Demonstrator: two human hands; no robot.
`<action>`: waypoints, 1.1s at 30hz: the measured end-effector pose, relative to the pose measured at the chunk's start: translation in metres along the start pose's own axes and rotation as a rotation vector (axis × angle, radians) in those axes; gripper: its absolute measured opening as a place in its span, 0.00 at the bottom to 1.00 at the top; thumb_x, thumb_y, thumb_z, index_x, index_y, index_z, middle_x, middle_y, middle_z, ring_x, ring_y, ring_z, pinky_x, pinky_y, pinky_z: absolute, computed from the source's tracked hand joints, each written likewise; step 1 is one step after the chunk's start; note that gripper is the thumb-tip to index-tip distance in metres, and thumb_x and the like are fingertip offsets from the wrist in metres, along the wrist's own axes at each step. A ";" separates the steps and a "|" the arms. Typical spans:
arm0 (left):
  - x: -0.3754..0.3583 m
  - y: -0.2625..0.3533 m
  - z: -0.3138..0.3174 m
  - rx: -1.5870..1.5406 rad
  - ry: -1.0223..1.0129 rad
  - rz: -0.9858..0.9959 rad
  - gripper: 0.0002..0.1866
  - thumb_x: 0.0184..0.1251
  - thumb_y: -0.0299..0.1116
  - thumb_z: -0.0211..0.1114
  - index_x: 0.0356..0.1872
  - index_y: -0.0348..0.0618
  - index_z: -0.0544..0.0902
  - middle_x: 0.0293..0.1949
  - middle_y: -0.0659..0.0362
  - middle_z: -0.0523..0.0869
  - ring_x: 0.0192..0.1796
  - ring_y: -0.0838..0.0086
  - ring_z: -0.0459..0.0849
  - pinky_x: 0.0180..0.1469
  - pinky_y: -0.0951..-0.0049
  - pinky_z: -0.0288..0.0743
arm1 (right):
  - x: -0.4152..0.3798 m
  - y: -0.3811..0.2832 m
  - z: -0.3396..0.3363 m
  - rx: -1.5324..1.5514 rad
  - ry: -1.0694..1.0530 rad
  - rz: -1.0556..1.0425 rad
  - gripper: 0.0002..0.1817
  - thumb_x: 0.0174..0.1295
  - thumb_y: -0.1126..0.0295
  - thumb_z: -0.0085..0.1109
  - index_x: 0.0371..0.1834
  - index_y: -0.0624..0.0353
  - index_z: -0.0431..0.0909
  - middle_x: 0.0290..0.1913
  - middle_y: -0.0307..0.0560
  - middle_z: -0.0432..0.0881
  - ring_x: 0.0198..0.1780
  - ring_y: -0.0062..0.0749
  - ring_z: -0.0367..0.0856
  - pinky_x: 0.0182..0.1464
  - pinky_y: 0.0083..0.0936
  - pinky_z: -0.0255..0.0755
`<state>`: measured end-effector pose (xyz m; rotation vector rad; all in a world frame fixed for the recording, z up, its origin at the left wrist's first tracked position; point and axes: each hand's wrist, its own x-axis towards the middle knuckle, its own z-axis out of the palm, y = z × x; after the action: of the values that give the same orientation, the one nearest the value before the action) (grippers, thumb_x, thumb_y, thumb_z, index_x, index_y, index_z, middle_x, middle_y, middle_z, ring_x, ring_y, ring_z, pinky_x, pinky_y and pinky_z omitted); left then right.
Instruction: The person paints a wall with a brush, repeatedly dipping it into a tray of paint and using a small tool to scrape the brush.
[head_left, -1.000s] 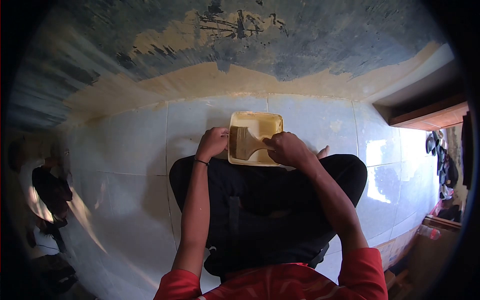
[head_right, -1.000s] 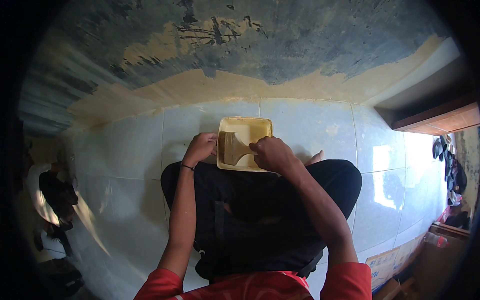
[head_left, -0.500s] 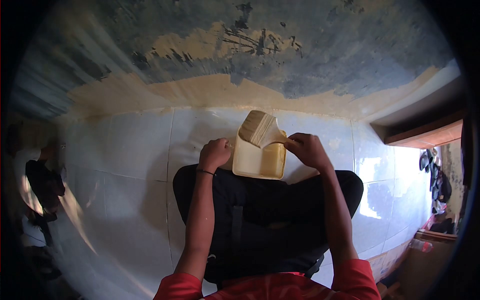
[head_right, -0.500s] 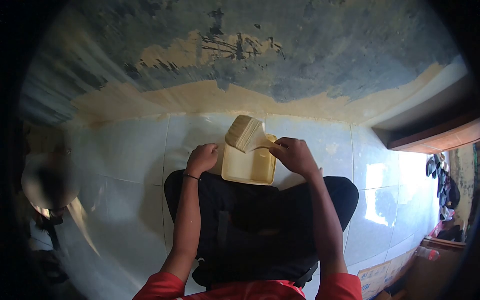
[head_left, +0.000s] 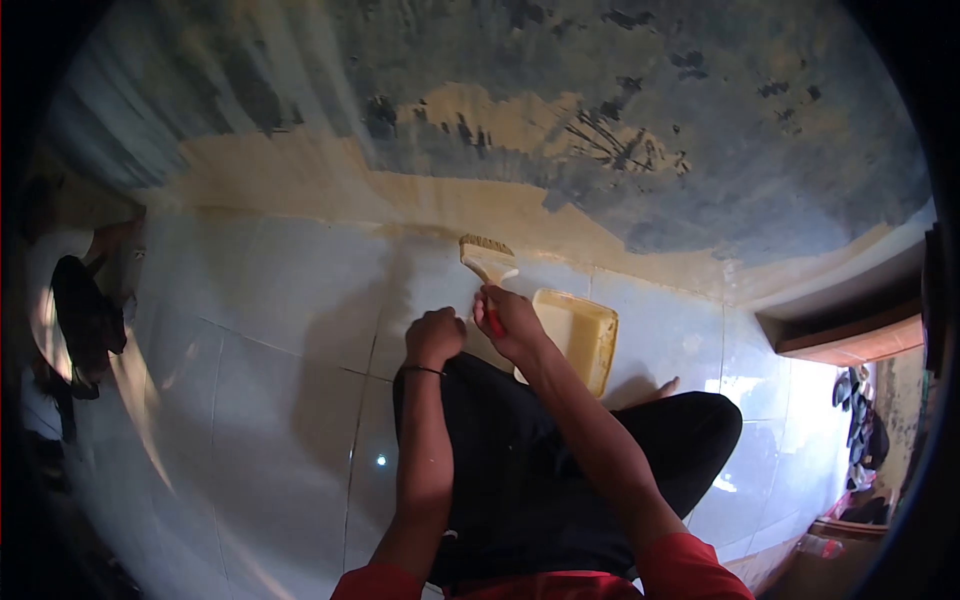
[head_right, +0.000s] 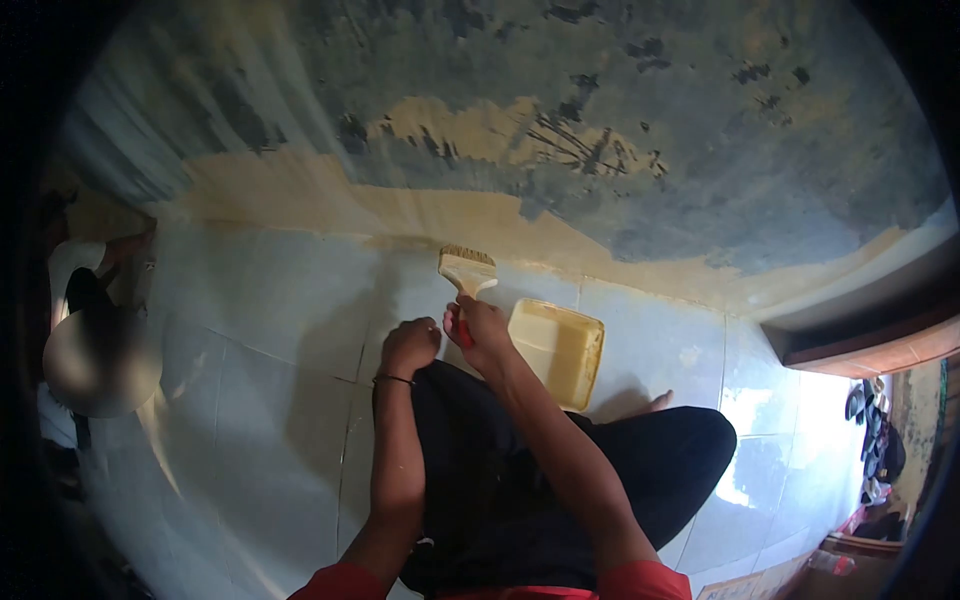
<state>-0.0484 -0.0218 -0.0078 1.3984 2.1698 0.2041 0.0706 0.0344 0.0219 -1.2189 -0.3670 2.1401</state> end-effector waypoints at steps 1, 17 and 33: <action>0.002 0.002 0.001 0.006 -0.052 -0.013 0.16 0.62 0.41 0.51 0.39 0.43 0.83 0.42 0.47 0.85 0.47 0.53 0.83 0.50 0.57 0.75 | 0.016 0.004 0.009 0.114 -0.045 0.044 0.09 0.67 0.70 0.47 0.46 0.63 0.65 0.34 0.45 0.73 0.22 0.19 0.65 0.20 0.16 0.63; 0.010 0.023 0.021 0.053 -0.335 0.169 0.23 0.63 0.53 0.49 0.45 0.50 0.84 0.47 0.55 0.85 0.52 0.62 0.82 0.54 0.62 0.74 | 0.061 -0.011 0.083 0.054 -0.090 -0.025 0.07 0.59 0.80 0.39 0.24 0.58 0.61 0.22 0.36 0.64 0.18 0.16 0.57 0.18 0.13 0.54; 0.014 0.023 0.030 0.198 -0.411 0.189 0.20 0.58 0.41 0.53 0.47 0.47 0.83 0.51 0.53 0.83 0.54 0.61 0.81 0.54 0.62 0.74 | -0.120 -0.085 0.152 -0.133 -0.249 -0.450 0.08 0.65 0.72 0.45 0.29 0.63 0.67 0.18 0.38 0.64 0.16 0.16 0.57 0.16 0.14 0.50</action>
<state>-0.0186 -0.0038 -0.0287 1.5944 1.7569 -0.2199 0.0197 0.0308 0.2271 -0.8364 -0.8205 1.8915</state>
